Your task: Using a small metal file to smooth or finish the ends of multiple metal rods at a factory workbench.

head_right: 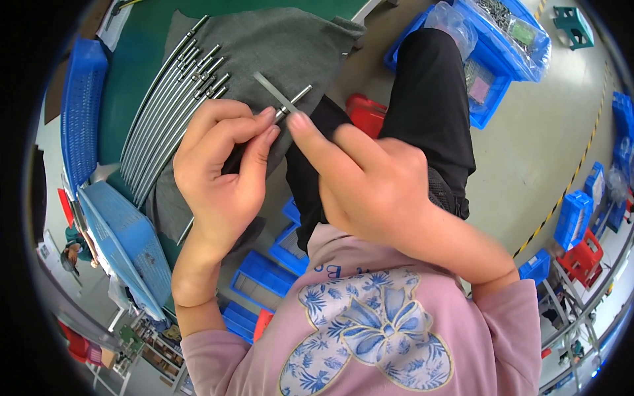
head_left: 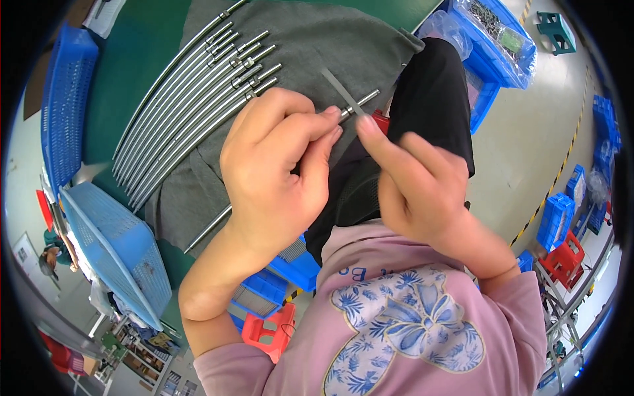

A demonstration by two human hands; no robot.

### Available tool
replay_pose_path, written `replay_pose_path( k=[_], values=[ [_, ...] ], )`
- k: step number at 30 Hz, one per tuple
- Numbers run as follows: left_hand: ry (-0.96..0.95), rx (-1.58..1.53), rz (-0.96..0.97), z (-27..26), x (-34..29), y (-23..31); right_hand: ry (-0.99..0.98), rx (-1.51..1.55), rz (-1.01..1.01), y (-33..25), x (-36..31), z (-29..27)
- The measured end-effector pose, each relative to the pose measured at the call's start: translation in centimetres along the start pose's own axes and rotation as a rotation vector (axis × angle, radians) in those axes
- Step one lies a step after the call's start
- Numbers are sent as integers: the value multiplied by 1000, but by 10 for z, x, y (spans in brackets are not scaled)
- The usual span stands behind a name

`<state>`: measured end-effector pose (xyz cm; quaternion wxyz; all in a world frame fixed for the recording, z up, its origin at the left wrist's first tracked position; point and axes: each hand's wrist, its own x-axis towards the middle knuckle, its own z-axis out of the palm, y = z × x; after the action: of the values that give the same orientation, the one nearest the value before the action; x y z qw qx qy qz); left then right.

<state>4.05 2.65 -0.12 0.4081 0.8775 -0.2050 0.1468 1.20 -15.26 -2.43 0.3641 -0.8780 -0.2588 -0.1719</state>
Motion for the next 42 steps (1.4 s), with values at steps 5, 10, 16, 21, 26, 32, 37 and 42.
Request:
replay_pose_path(
  k=[5, 10, 16, 21, 26, 32, 37, 42],
  values=[
    [12, -18, -39, 4, -4, 1, -99, -62, 74, -9, -23, -13],
    [14, -30, -58, 1, -2, 3, -39, -57, 21, -9, -1, -5],
    [18, -25, -34, 4, -3, 3, -127, 77, 97, -7, 1, -17],
    [33, -12, -19, 7, -4, 3, -301, 112, 211, -11, -9, -39],
    [30, -12, -22, 4, -5, 0, -245, 161, 183, -11, -5, -30],
    [11, -9, -24, 3, -5, 5, -39, 152, 89, -3, -3, -6],
    [12, 3, -11, 6, -1, 1, -33, 115, 86, 5, -13, 3],
    [19, -4, 28, 6, -3, -2, 36, 21, 4, 8, -32, 11]
  ],
)
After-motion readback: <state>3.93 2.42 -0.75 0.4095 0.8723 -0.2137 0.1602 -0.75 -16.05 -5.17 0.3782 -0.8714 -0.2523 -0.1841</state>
